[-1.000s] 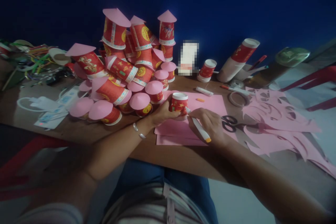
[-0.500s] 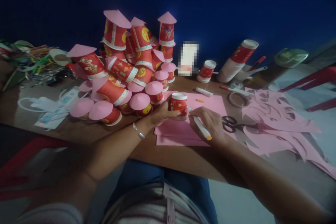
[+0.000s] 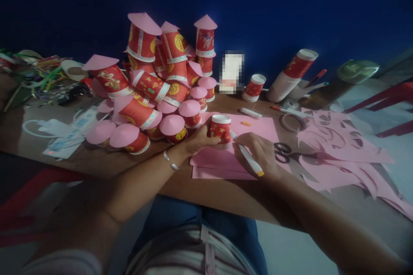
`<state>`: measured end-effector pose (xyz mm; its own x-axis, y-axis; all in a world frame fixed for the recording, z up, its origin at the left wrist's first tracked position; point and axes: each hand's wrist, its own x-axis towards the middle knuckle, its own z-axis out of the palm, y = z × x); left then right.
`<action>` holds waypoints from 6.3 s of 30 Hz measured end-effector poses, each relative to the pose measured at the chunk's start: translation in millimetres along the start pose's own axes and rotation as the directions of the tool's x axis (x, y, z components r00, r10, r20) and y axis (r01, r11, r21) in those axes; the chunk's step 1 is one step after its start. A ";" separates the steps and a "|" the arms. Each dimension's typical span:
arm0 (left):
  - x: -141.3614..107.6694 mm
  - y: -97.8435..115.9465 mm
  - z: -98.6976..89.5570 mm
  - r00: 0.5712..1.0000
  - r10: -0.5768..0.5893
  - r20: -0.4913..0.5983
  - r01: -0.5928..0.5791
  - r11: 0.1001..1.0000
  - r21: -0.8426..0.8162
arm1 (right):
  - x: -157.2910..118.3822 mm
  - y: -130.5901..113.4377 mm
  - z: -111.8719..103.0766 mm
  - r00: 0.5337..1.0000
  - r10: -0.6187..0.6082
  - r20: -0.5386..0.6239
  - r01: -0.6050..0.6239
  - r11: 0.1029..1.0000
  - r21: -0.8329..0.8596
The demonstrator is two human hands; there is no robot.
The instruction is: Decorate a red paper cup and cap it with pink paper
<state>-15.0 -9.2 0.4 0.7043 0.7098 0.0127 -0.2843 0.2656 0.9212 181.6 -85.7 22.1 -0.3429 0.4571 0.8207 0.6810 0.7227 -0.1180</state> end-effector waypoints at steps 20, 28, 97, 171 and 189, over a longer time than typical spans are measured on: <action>-0.7 8.2 11.0 0.996 -0.048 -0.078 0.057 0.990 0.127 | -1.0 0.3 0.0 0.999 -0.015 0.047 0.013 0.999 0.033; -1.1 -0.5 1.0 1.000 0.003 -0.024 -0.002 0.999 0.046 | -0.5 -3.9 0.2 0.997 -0.013 0.074 0.009 0.999 0.050; 4.0 -0.4 6.4 0.978 -0.008 -0.210 -0.019 0.992 -0.125 | -5.4 5.9 6.9 0.992 -0.092 0.086 0.083 0.991 0.103; -2.5 1.0 -5.3 0.998 -0.069 0.013 0.070 0.987 -0.143 | -1.0 5.8 -0.4 0.996 0.090 0.002 -0.090 0.994 0.058; -1.4 -1.9 -8.1 1.000 -0.019 -0.016 0.017 0.994 -0.107 | -3.2 4.2 0.4 0.996 0.090 0.028 -0.092 0.992 0.083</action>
<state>-20.7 -5.4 -4.5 0.6994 0.7147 -0.0110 -0.3398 0.3460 0.8746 185.2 -84.0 18.8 -0.2984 0.5342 0.7909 0.6532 0.7185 -0.2389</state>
